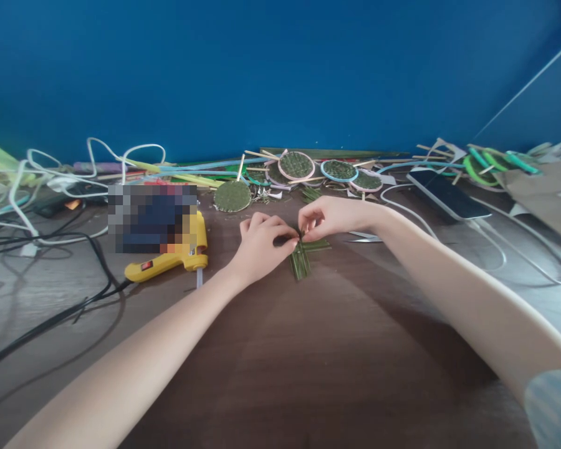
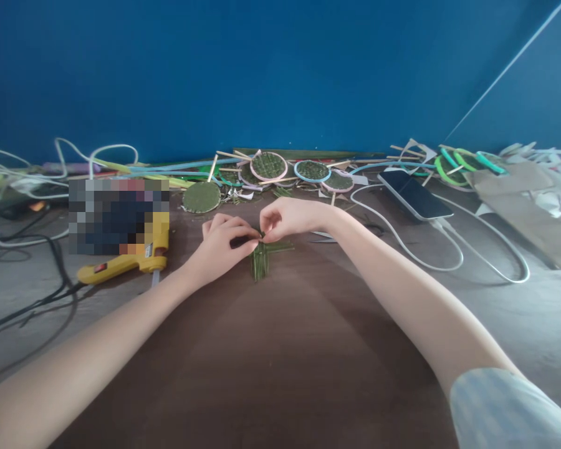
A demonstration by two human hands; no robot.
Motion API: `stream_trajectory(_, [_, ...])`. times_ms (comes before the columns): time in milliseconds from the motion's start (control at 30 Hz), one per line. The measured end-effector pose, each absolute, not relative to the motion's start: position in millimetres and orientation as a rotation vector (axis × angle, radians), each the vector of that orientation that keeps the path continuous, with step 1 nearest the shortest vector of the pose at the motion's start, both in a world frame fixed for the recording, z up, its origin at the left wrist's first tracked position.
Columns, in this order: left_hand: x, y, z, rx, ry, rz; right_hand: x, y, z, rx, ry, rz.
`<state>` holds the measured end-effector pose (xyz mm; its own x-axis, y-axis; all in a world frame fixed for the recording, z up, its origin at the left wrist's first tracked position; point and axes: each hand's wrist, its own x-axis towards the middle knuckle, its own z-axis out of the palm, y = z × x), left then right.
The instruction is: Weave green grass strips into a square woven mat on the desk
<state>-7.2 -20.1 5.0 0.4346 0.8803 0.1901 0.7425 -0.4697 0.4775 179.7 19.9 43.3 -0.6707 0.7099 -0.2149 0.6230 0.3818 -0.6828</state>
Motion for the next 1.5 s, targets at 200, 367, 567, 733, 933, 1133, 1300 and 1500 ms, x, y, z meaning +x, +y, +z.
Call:
stream_trajectory(200, [-7.4, -19.1, 2.3, 2.412, 1.397, 0.581, 178.1, 18.8, 41.5, -1.162, -2.443, 1.21])
stream_trajectory(367, [-7.2, -19.3, 1.6, 2.415, 1.391, 0.589, 177.7, 18.1, 40.8, -1.157, -2.4, 1.206])
stream_trajectory(567, [-7.3, -19.6, 2.6, 2.405, 1.388, 0.591, 175.8, 16.3, 44.5, -1.192, -2.391, 1.192])
stream_trajectory(733, [-7.4, -20.1, 3.2, 2.404, 1.391, 0.588, 176.3, 17.5, 41.5, -1.109, -2.32, 1.316])
stream_trajectory(933, [-7.4, -19.8, 2.6, 2.402, 1.384, 0.596, 176.9, 18.7, 40.9, -1.153, -2.351, 1.28])
stream_trajectory(1133, [-7.7, -19.4, 1.8, 2.414, 1.377, 0.602, 178.1, 18.6, 41.3, -1.225, -2.349, 1.216])
stream_trajectory(1300, [-7.6, -19.9, 2.8, 2.397, 1.379, 0.589, 179.9, 18.4, 44.3, -1.308, -2.443, 1.204])
stream_trajectory(1500, [-8.8, -18.7, 2.2, 2.392, 1.34, 0.572, 181.4, 24.1, 40.3, -1.378, -2.6, 0.919])
